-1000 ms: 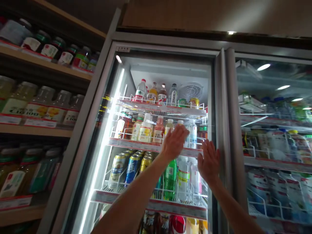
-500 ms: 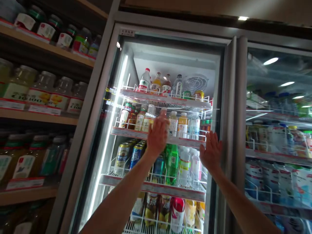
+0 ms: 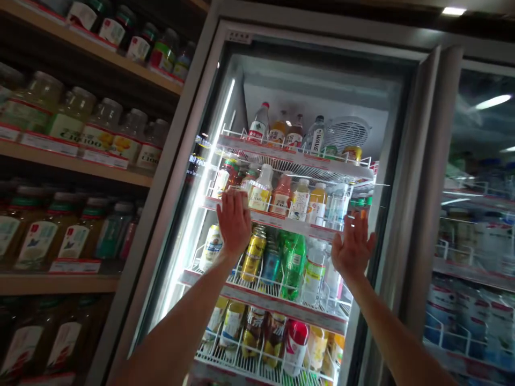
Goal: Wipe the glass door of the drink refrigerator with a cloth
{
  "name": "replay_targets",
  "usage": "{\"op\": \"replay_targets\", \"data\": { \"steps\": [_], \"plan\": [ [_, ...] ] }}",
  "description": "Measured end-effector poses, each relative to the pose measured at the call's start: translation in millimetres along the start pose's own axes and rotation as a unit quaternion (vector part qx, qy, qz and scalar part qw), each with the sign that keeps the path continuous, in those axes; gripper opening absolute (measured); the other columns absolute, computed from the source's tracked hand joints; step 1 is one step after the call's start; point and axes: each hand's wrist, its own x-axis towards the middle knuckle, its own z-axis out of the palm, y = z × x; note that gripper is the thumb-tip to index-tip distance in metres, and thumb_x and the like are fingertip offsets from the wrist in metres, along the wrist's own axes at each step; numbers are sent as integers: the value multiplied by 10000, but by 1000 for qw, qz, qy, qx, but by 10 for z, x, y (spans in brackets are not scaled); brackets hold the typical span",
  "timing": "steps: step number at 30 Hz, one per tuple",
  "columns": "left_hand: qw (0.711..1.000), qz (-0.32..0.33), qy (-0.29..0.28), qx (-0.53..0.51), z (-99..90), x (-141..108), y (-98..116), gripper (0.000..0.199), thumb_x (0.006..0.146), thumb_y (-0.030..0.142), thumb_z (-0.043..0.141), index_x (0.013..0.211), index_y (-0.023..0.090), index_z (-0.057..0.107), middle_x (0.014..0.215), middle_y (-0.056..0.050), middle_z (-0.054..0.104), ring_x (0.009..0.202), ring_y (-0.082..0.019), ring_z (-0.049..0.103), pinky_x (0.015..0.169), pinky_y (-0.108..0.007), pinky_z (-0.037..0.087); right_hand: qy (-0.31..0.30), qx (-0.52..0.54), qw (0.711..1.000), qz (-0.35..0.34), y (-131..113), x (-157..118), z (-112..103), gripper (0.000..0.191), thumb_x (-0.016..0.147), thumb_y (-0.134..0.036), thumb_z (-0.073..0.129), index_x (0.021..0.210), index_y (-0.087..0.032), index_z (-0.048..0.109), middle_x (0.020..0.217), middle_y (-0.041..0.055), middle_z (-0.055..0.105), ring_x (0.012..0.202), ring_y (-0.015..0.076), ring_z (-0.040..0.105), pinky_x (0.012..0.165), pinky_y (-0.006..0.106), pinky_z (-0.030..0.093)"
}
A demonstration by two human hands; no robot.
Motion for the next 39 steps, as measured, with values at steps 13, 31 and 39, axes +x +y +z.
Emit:
{"op": "replay_targets", "data": {
  "steps": [13,31,39],
  "plan": [
    [999,-35,-28,4,-172,-197,-338,515,914,282,304,1406,128,318,1462,-158,341,1408,-257,186,1107,-497,247,-19,33,999,33,-149,-71,26,518,881,-302,362,1384,-184,389,1444,132,393,1376,297,278,1079,554,198],
    [949,293,-112,-38,-343,-965,-377,510,889,258,415,1395,244,350,1441,-33,406,1410,-179,178,1169,-401,106,-21,29,997,61,-323,-248,21,606,862,-416,308,1367,-96,404,1457,187,352,1385,328,240,1085,570,178],
    [996,80,-29,20,-402,-883,-814,558,920,247,326,1453,148,193,1505,-132,250,1425,-223,94,1142,-447,167,-21,10,998,53,-351,-265,42,626,854,-385,332,1382,-49,366,1468,219,313,1393,346,208,1073,593,183]
  ]
}}
